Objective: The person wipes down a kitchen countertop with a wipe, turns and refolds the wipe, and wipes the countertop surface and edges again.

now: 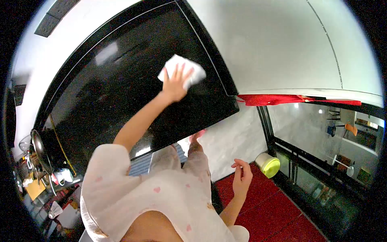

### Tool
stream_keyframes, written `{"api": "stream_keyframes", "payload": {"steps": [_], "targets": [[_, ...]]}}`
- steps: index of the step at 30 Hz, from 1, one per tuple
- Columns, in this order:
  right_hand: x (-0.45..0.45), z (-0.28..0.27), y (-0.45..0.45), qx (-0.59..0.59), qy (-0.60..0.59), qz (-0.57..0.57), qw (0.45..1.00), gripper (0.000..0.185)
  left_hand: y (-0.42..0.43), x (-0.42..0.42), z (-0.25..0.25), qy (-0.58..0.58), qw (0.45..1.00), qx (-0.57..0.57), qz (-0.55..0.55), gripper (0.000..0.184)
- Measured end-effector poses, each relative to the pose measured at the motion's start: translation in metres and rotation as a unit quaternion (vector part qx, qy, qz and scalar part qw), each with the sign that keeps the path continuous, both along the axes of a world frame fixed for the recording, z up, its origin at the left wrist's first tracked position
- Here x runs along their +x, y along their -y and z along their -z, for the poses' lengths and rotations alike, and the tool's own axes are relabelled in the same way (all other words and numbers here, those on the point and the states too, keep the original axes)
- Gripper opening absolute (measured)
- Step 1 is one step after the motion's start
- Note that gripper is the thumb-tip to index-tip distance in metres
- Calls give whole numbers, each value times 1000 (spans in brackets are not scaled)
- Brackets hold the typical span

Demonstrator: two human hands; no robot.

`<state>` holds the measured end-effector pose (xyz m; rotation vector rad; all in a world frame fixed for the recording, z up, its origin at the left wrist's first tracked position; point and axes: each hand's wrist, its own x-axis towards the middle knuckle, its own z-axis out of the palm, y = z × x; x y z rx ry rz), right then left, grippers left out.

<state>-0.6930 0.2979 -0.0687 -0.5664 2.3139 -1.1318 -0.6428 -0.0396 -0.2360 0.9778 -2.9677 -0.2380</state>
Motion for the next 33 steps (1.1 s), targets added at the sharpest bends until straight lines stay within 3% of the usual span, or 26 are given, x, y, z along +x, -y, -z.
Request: {"api": "stream_keyframes", "payload": {"steps": [2, 6, 8, 10, 12, 16, 20, 23, 27, 28, 29, 31, 32, 33], "targets": [[-10, 0, -3, -1, -17, -14, 1000, 17, 41, -30, -2, 77, 991, 3, -107, 51], [-26, 2, -21, 7, -29, 5, 1000, 15, 139, -50, -6, 63, 972, 66, -218, 54], [-32, 2, -30, 16, -15, 21, 1000, 16, 164, -61, -7, 6, 961, 109, -254, 55], [-41, 2, -33, 25, -16, 27, 999, 16, 146, -85, -3, 25, 964, 94, -248, 58], [-47, 4, -34, 29, -26, 21, 999, 16, 95, -97, -4, 102, 988, 30, -108, 64], [-60, -4, -12, 6, -41, -16, 999, 17, -22, -76, -13, 7, 999, 23, 43, 76], [-60, -5, 15, 0, -30, -60, 998, 18, -98, -27, -16, -54, 973, 123, 187, 71], [-56, -4, 36, -7, -48, -118, 992, 18, -110, 28, -1, -172, 957, 102, 208, 59], [-36, -20, 78, -33, -53, -189, 980, 17, -49, 112, -35, -94, 988, 107, 61, 62], [-25, -21, 90, -39, -46, -207, 977, 18, -21, 140, -65, -66, 979, 190, -40, 58], [-14, -21, 100, -43, -41, -224, 973, 18, 0, 170, -54, -9, 928, 307, -212, 53], [9, -14, 123, -53, -25, -268, 962, 18, 45, 252, -3, -137, 921, 48, -362, 47], [19, -14, 138, -43, -25, -284, 958, 18, 76, 300, 27, -36, 915, 16, -401, 47], [28, -11, 149, -35, -24, -297, 954, 18, 97, 346, 24, -25, 885, 42, -464, 49]]}}
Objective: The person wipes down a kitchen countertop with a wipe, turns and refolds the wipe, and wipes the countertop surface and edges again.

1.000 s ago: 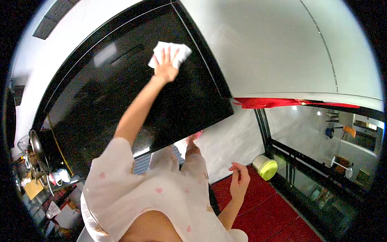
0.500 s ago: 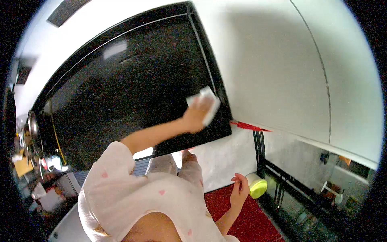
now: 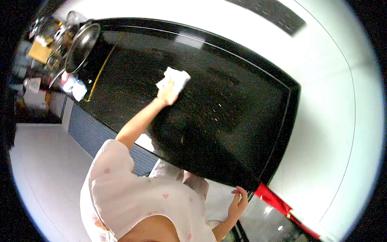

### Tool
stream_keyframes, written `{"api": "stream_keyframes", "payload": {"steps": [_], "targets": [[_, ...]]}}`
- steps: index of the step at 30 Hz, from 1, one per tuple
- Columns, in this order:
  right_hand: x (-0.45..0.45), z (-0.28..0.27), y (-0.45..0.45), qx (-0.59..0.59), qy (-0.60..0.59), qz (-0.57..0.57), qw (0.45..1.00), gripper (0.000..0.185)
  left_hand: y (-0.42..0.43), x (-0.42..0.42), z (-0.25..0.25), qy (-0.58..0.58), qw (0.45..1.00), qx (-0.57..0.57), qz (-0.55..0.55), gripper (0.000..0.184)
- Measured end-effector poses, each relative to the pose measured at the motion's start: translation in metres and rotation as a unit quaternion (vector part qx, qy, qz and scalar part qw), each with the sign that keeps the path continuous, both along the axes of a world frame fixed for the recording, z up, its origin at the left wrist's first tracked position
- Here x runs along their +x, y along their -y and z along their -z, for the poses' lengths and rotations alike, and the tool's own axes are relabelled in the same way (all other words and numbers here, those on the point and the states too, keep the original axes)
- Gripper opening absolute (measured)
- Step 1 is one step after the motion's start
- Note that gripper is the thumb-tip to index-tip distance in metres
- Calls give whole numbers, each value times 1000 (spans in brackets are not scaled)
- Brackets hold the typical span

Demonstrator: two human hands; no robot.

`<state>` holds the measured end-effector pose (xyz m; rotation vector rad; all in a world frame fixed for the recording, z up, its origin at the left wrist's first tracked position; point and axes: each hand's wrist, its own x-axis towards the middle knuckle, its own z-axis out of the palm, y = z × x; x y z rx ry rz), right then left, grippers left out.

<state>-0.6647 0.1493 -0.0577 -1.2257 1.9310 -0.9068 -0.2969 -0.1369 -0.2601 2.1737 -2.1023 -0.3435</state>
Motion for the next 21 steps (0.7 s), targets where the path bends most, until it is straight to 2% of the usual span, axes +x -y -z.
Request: {"api": "stream_keyframes", "payload": {"steps": [3, 5, 9, 11, 14, 15, 17, 20, 21], "targets": [[23, 11, 34, 21, 14, -44, 999, 17, 18, 89, -49, -44, 982, 75, -167, 59], [33, 7, 51, 12, 37, -69, 997, 18, 18, 118, -36, 7, 982, 57, -182, 59], [49, 11, 63, 11, 97, -109, 989, 17, 28, 128, -19, -36, 968, 31, -245, 61], [59, 18, 71, 8, 152, -113, 982, 15, 32, 128, -32, -33, 968, 50, -244, 63], [76, 15, 62, -14, 156, -87, 984, 15, 38, 143, -15, -70, 965, 44, -247, 57], [83, 14, 62, -26, 161, -76, 984, 15, 42, 150, -11, -40, 970, 54, -234, 57], [94, 6, 59, -44, 200, -51, 977, 19, 53, 168, -6, -76, 971, 72, -213, 56], [103, 10, 59, -97, 244, -22, 965, 23, 76, 220, 16, -224, 948, 59, -218, 53], [114, 9, 63, -99, 266, 19, 959, 23, 74, 227, -16, -342, 885, 40, -314, 53]]}}
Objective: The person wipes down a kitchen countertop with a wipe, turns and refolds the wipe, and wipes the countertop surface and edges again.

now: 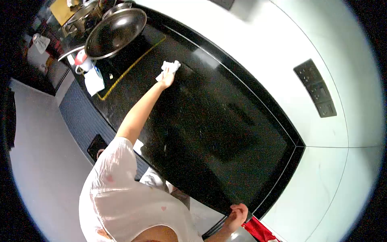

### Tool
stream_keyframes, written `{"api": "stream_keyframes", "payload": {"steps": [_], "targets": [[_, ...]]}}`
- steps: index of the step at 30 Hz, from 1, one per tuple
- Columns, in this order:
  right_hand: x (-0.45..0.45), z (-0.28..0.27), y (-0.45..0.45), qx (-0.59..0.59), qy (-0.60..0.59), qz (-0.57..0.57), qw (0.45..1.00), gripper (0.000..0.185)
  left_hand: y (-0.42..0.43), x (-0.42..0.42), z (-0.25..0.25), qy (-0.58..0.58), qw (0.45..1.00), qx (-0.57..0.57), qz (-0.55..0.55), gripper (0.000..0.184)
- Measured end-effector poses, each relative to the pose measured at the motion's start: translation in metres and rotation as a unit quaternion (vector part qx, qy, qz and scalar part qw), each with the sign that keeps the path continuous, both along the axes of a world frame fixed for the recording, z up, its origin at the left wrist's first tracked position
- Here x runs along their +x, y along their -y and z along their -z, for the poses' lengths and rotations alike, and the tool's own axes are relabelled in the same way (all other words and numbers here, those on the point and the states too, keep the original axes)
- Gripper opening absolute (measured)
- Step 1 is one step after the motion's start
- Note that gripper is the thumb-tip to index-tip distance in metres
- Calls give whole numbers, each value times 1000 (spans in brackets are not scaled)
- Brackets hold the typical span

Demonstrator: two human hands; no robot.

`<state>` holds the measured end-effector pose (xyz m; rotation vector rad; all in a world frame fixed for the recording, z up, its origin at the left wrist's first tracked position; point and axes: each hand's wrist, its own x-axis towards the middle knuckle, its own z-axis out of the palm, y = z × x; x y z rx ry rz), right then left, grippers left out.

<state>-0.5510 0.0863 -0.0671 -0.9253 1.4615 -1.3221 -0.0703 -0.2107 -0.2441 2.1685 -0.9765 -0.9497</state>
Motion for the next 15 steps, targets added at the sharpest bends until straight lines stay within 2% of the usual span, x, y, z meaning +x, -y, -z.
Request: {"api": "stream_keyframes", "payload": {"steps": [2, 3, 4, 6, 7, 8, 9, 11, 12, 13, 14, 15], "targets": [[32, 1, 12, 10, 60, 77, 995, 23, 45, 61, 8, -194, 965, -139, -109, 52], [45, 6, 22, -17, 97, 55, 994, 23, 32, 62, -21, -390, 836, -353, -153, 46], [55, 8, 25, -15, 97, 46, 994, 23, 55, 83, -4, -404, 763, -453, -221, 37], [88, 13, 41, -18, 108, 26, 994, 23, 75, 122, -27, -651, 587, -367, -311, 32], [109, 5, 46, -7, 85, 21, 996, 23, 85, 129, -37, -657, 610, -348, -274, 29], [123, 4, 45, -10, 73, 24, 997, 22, 101, 134, -48, -652, 619, -336, -281, 26], [134, 2, 45, -12, 57, 27, 998, 21, 119, 135, -54, -556, 726, -292, -280, 27], [154, -3, 42, -15, 29, 45, 998, 19, 158, 153, -39, -413, 838, -266, -235, 27], [160, -3, 40, 2, 28, 68, 997, 19, 187, 171, -6, -377, 858, -286, -197, 32], [163, -2, 35, 20, 28, 91, 995, 18, 237, 188, 43, -338, 840, -349, -241, 31], [166, -2, 29, 39, 27, 116, 992, 19, 262, 210, 87, -420, 846, -272, -184, 29], [170, -2, 26, 48, 15, 134, 990, 17, 271, 195, 85, -484, 795, -302, -206, 31]]}}
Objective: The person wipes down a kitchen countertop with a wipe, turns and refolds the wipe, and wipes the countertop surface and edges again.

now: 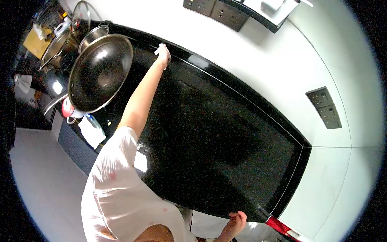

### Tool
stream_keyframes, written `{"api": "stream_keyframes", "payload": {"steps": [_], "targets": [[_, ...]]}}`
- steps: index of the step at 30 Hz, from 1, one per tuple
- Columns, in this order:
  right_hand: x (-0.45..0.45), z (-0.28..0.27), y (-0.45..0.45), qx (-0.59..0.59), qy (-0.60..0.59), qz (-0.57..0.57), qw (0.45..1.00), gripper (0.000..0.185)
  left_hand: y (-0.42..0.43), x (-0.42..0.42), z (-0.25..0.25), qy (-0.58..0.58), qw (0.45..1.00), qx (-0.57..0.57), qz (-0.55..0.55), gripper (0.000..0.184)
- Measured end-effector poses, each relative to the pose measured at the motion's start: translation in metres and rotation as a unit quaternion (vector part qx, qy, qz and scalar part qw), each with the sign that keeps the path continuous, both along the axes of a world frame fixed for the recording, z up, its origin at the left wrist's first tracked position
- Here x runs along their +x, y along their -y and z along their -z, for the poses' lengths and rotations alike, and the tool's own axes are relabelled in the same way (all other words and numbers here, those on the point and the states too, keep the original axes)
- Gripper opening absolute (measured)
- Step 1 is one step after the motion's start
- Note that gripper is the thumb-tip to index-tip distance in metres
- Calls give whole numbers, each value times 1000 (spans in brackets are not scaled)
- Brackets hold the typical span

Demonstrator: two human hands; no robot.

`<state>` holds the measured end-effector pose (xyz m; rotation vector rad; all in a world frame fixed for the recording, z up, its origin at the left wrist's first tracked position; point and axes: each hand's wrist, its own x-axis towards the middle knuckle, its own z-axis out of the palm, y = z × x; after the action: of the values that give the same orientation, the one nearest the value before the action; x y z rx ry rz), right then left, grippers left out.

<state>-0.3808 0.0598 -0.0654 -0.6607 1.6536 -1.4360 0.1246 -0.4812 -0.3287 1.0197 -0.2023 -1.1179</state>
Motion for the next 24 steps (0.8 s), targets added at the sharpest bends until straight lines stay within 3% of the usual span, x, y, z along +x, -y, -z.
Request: {"api": "stream_keyframes", "payload": {"steps": [2, 3, 6, 7, 9, 10, 11, 13, 17, 21, 22, 23, 24], "targets": [[2, 4, -8, 10, -7, 14, 1000, 17, -9, -51, -57, -154, 984, -81, -48, 47], [5, 5, -10, 15, -10, 22, 1000, 17, -53, -68, -131, -47, 998, 40, -19, 54], [25, -16, -11, 43, -17, 33, 998, 18, -31, -65, -123, -161, 981, -67, -88, 55], [26, -16, -11, 44, -18, 42, 998, 18, -24, -67, -114, -128, 981, -97, -110, 58], [22, -13, -19, 48, -29, 62, 997, 18, -11, -84, -103, -93, 983, -43, -152, 61], [19, -10, -23, 49, -35, 73, 996, 18, -17, -100, -107, -85, 984, -84, -133, 63], [16, -9, -27, 46, -36, 76, 995, 18, 0, -105, -77, -58, 983, -88, -152, 66], [13, -9, -36, 44, -36, 81, 995, 17, -18, -141, -92, -124, 988, -23, -91, 68], [11, -8, -35, 30, -45, 61, 997, 18, -46, -233, -101, 18, 998, 36, -40, 66], [5, -9, -26, 18, -40, 65, 997, 19, -29, -226, -48, 166, 982, -23, -93, 60], [6, -11, -22, 22, -40, 70, 997, 19, -12, -198, -38, 213, 963, -7, -164, 60], [5, -12, -20, 26, -41, 76, 996, 19, -36, -169, -81, 217, 967, -39, -124, 59], [3, -10, -21, 32, -42, 82, 995, 19, -50, -147, -114, 254, 962, 19, -100, 60]]}}
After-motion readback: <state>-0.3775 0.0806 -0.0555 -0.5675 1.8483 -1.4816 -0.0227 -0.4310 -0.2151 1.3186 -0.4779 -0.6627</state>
